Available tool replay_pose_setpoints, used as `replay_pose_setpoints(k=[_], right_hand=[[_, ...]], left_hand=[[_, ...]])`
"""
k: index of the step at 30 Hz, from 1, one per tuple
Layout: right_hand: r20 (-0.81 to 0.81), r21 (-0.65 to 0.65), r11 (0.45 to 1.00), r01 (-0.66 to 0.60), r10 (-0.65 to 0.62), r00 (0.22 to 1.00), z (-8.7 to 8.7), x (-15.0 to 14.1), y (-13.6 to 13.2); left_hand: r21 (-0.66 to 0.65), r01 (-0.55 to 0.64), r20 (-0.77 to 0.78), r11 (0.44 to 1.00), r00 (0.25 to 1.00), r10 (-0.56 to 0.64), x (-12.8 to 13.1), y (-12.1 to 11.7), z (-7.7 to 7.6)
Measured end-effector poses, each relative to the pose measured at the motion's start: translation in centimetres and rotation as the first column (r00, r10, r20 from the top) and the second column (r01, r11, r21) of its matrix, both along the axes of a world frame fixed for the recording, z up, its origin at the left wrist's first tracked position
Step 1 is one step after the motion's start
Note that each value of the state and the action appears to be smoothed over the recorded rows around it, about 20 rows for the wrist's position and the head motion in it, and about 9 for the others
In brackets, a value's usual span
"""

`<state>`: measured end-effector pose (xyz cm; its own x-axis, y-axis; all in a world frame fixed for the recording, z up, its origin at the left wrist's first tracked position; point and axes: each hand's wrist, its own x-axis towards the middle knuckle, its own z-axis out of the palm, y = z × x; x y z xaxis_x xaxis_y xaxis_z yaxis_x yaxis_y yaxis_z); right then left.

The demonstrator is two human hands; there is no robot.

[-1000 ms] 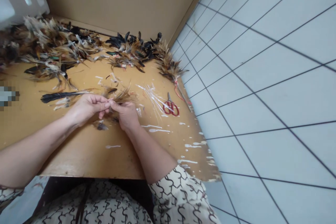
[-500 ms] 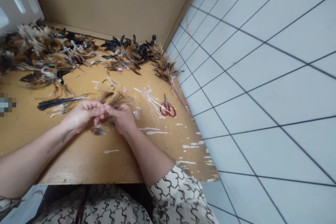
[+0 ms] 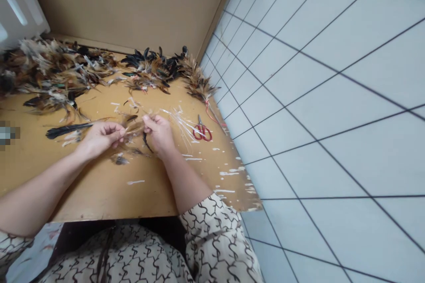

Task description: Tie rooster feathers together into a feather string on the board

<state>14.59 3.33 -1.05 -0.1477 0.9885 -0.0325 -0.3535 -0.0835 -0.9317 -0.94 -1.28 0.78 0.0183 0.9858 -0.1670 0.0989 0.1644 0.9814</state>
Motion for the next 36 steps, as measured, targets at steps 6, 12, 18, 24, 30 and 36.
replay_pose_setpoints(k=[6,12,18,24,30,36], right_hand=[[0.298,0.169,0.943,0.287,-0.326,0.897,1.4,3.6,2.0],[0.712,0.274,0.906,0.322,-0.416,0.566,1.9,6.9,3.0],[0.983,0.181,0.964,0.193,-0.185,-0.001,2.6,7.6,2.4],[0.988,0.073,0.987,0.142,-0.052,-0.147,2.6,7.1,2.3],[0.978,0.080,0.991,0.104,-0.058,-0.200,2.0,6.7,2.6],[0.962,0.268,0.961,0.066,-0.263,-0.069,2.2,6.7,2.4]], left_hand=[[0.031,-0.111,0.184,0.993,0.977,0.103,-0.8,0.5,0.1],[-0.025,-0.180,0.395,0.983,0.902,0.176,-1.5,0.9,0.0],[-0.081,-0.171,0.461,0.982,0.867,0.189,-1.7,1.0,0.1],[-0.097,-0.157,0.464,0.983,0.867,0.185,-1.5,1.1,-0.1],[-0.100,-0.147,0.463,0.984,0.869,0.177,-1.6,1.0,-0.1],[-0.088,-0.123,0.470,0.988,0.870,0.150,-1.4,1.2,-0.5]])
